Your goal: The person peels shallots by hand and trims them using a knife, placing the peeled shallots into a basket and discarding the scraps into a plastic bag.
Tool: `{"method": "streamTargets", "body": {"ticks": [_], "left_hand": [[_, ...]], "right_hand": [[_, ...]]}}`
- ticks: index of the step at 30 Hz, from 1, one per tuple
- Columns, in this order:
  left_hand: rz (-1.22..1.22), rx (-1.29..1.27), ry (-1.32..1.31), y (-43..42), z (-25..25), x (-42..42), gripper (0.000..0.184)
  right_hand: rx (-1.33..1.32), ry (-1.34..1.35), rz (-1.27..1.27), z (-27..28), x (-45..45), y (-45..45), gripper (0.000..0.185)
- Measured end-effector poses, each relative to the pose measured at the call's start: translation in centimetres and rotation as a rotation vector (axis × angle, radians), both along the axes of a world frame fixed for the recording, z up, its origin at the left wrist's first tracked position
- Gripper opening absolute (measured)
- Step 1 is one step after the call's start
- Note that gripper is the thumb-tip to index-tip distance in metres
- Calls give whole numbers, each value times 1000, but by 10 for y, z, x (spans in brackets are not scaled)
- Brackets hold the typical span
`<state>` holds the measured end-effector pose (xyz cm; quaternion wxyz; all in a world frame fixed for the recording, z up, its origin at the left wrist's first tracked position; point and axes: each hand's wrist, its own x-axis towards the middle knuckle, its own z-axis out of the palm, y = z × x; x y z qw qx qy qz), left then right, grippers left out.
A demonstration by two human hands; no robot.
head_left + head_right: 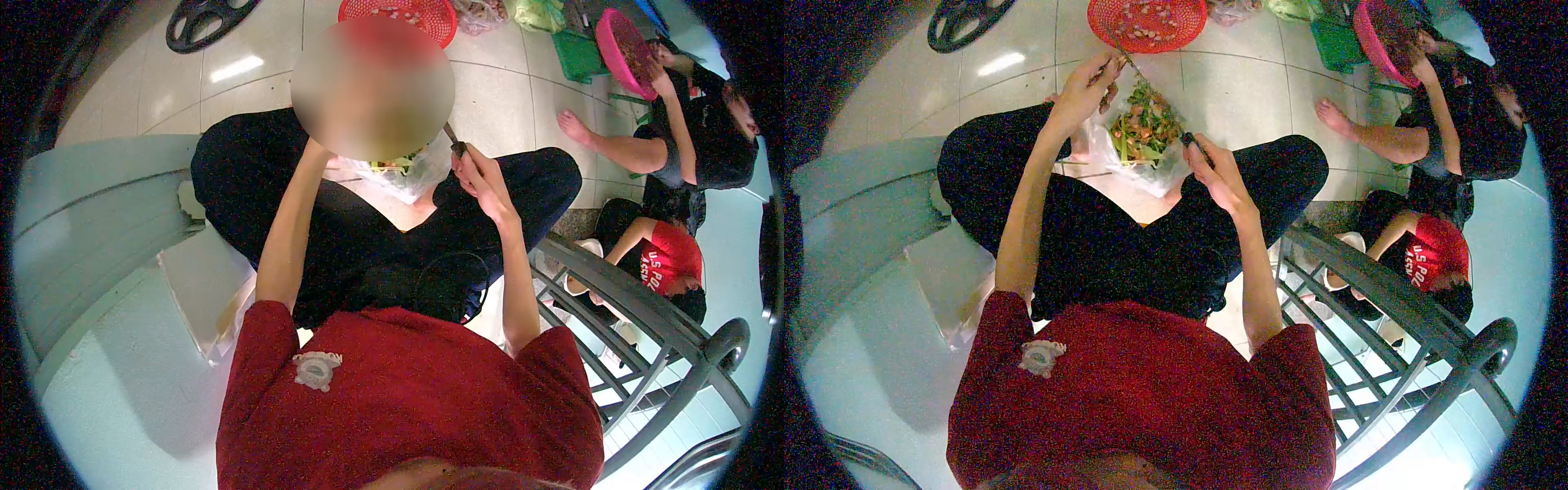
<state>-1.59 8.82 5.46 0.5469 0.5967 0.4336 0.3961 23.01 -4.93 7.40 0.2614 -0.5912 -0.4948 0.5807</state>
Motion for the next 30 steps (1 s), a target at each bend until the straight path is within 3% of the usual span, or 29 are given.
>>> {"method": "streamTargets", "body": {"ticks": [14,16,18,26,28,30], "left_hand": [[-25,46,108,-2,7,2,24],[-29,49,132,-4,7,5,23],[21,309,193,-5,2,9,20],[-42,315,165,-10,-7,17,22],[-72,262,144,-12,-9,18,23],[126,290,90,-14,-5,19,24]], "right_hand": [[48,-111,-9,-10,-1,-1,43],[70,53,-54,-3,-9,-1,38],[53,87,-58,-2,-10,0,40],[7,156,-91,-11,-12,6,47],[-20,181,-98,-12,-11,7,39],[-20,174,-91,-13,-12,5,40]]}}
